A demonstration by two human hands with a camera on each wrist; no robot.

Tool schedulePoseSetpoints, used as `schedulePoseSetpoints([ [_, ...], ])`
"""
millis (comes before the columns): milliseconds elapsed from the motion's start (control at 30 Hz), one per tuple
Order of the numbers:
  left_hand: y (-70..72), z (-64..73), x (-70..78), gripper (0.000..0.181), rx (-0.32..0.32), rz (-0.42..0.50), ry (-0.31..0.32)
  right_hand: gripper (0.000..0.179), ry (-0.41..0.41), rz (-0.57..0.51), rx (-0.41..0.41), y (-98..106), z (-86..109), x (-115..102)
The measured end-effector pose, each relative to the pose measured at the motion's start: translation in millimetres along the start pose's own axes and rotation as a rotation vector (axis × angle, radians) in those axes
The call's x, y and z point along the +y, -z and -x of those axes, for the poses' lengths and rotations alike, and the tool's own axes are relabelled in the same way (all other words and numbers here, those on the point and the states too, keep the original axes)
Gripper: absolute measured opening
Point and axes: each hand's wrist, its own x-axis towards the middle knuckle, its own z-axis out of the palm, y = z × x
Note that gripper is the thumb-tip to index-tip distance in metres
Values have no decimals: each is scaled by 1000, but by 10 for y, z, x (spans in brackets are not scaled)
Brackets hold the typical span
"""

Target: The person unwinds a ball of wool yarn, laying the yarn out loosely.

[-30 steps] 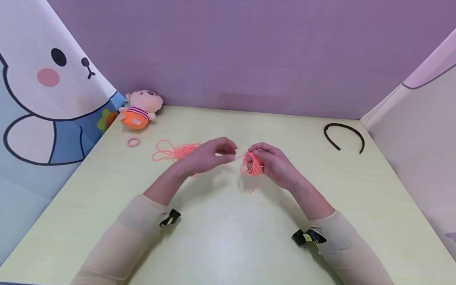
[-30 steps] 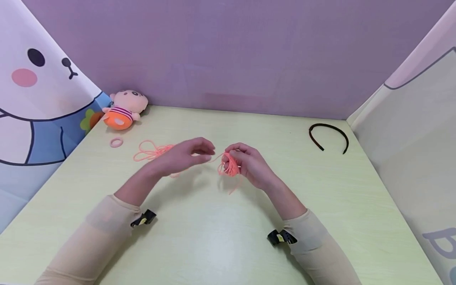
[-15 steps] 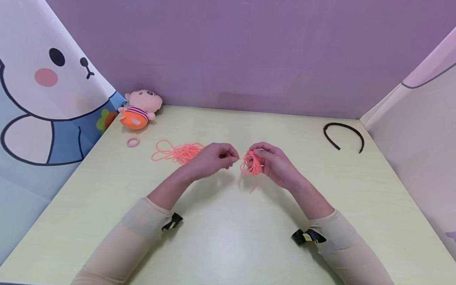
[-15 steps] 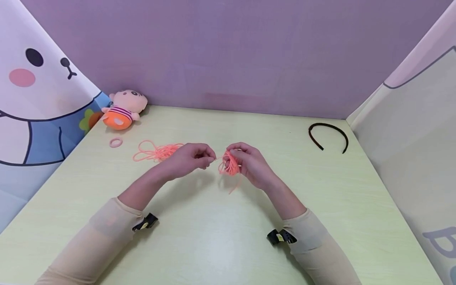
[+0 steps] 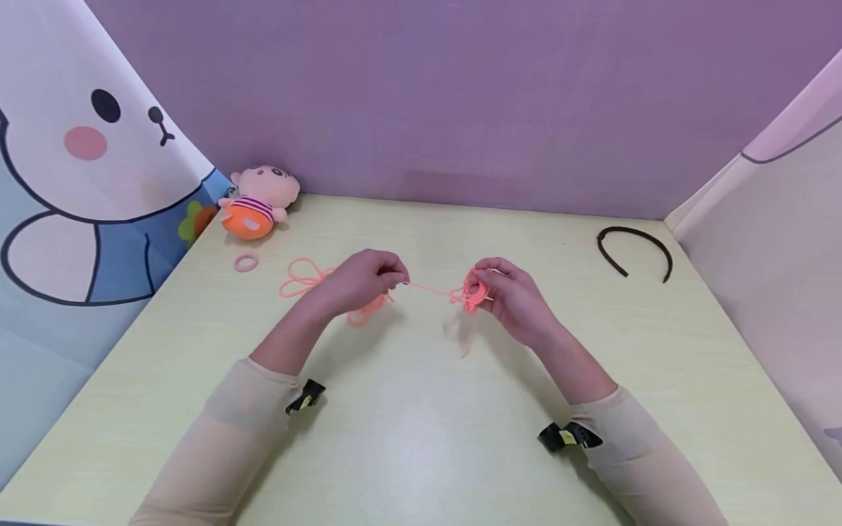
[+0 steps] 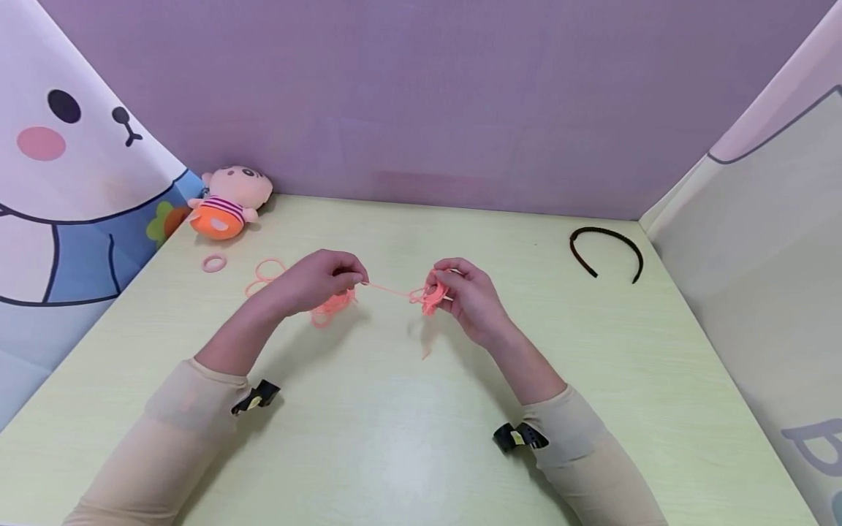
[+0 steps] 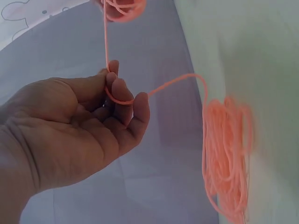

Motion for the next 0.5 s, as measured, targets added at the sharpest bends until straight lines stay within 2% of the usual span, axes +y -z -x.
schedulePoseSetpoints([
  [100,67,-14,-59,21,-24,-16,21,9,9,-47,29,4,-12,-3],
  [200,116,-13,-102,21,-87,-28,17,9,14,-104,73,17,-24,-12],
  [367,143,-8,-167,16,-206,-84,-25,9,11,-224,164,36,-34,-45],
  [500,152,-12,-214,14,-239,-128,-50,13,5,-295,219,43,-44,-78],
])
